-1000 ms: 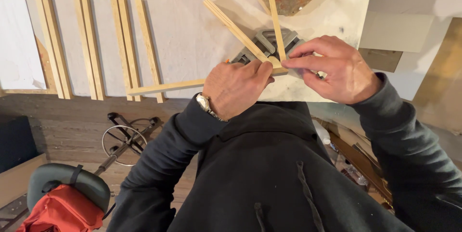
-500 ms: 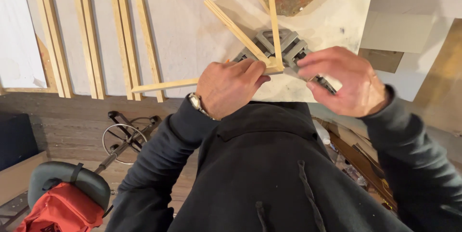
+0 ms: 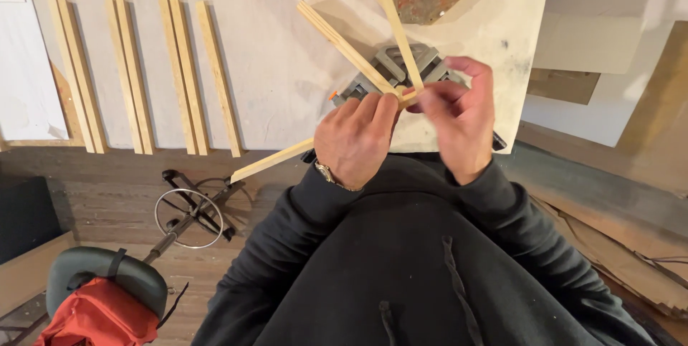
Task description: Assembling wooden frame pieces using a corner clamp, wood glue, and a hammer to secure joints.
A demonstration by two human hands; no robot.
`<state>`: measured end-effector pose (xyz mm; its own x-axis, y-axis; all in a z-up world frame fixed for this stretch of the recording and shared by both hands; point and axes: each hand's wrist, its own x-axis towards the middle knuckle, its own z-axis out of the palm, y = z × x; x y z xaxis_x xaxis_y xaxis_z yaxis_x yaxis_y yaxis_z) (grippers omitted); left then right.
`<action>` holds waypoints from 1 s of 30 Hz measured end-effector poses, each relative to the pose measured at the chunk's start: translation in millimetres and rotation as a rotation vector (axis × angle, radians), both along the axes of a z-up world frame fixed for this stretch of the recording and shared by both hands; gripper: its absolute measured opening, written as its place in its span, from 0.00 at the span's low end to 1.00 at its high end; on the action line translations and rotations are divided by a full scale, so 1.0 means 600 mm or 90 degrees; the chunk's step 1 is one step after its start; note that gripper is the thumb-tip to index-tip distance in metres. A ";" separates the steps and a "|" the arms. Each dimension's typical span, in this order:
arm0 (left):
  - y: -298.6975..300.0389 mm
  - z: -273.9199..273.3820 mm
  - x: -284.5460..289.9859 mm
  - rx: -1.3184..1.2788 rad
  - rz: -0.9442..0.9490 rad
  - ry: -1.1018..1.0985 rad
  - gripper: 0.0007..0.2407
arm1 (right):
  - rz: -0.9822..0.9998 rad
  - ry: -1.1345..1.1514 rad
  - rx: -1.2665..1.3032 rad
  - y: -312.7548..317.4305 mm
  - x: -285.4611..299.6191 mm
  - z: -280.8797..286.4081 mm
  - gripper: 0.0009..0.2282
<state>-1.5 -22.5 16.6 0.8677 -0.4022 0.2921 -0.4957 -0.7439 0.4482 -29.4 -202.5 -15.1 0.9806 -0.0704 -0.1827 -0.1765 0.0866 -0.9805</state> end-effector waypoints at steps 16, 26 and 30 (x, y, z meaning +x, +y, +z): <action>0.010 0.057 -0.013 -0.266 -0.038 0.145 0.14 | -0.006 0.146 0.075 -0.085 -0.051 -0.077 0.13; 0.044 0.052 -0.175 -0.627 -0.510 0.427 0.14 | 0.137 0.151 -0.060 -0.068 -0.053 -0.100 0.12; 0.044 -0.014 -0.215 -0.753 -0.714 0.550 0.17 | 0.204 0.186 -0.066 -0.054 -0.045 -0.073 0.12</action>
